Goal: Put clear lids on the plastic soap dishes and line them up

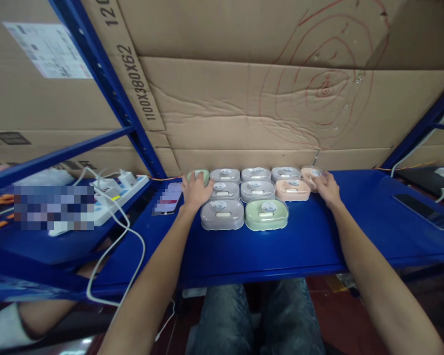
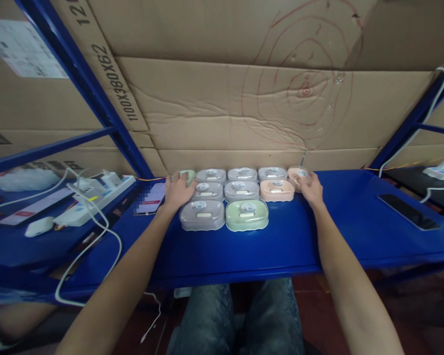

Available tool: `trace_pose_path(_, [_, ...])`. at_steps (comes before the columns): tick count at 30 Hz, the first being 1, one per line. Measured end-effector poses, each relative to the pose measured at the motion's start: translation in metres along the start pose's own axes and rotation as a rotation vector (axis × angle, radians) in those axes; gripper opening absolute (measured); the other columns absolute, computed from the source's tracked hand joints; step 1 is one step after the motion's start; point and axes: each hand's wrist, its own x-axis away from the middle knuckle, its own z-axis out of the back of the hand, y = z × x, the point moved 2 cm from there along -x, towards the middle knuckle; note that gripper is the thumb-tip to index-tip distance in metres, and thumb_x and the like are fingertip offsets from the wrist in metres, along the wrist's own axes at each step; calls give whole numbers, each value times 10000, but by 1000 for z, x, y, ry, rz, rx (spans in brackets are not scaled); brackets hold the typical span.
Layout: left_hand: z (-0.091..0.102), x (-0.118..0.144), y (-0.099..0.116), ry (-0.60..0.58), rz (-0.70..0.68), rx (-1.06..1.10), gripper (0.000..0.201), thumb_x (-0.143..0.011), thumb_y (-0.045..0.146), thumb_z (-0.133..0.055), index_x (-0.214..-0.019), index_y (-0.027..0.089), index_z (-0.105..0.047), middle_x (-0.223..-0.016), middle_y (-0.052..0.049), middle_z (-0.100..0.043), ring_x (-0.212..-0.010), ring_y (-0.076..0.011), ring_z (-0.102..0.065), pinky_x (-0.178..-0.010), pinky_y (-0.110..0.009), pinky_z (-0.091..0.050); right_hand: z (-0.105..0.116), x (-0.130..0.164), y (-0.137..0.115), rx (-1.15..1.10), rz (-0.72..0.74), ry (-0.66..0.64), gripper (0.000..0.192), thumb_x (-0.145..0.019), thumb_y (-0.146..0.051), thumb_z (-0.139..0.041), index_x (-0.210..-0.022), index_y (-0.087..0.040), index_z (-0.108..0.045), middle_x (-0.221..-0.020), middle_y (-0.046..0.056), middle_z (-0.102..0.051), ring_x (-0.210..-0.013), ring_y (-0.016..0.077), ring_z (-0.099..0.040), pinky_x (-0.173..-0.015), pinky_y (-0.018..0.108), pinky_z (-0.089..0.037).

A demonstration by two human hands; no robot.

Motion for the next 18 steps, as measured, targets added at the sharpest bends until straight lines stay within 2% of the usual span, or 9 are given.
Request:
trace_pose_path(3, [1, 1, 1, 14, 31, 24, 644, -1052, 541, -491, -1603, 219, -578, -1779, -186, -439, -1674, -443, -331, -1348, -687, -256, 0, 1, -1, 3, 2, -2, 911, -817, -657, -750, -1573, -173, -598, -1559, 229, -668, -1466, 451, -620, -1270, 603, -458])
trace_pose_path(12, [-2, -1, -1, 32, 19, 39, 645, -1051, 510, -472, -1596, 185, -586, -1776, -194, -445, -1673, -463, -318, -1352, -706, -235, -1, -1, 2, 8, 10, 6, 917, -807, -648, -739, -1568, -160, -588, -1546, 231, -675, -1456, 443, -627, -1252, 602, -470])
trace_pose_path(18, [-4, -3, -2, 41, 8, 47, 628, -1044, 504, -485, -1586, 203, -591, -1763, -188, -469, -1674, -463, -314, -1344, -736, -221, -1, -2, 1, 20, 6, 0, 933, -800, -665, -737, -1570, -157, -594, -1524, 236, -686, -1438, 442, -638, -1236, 600, -487])
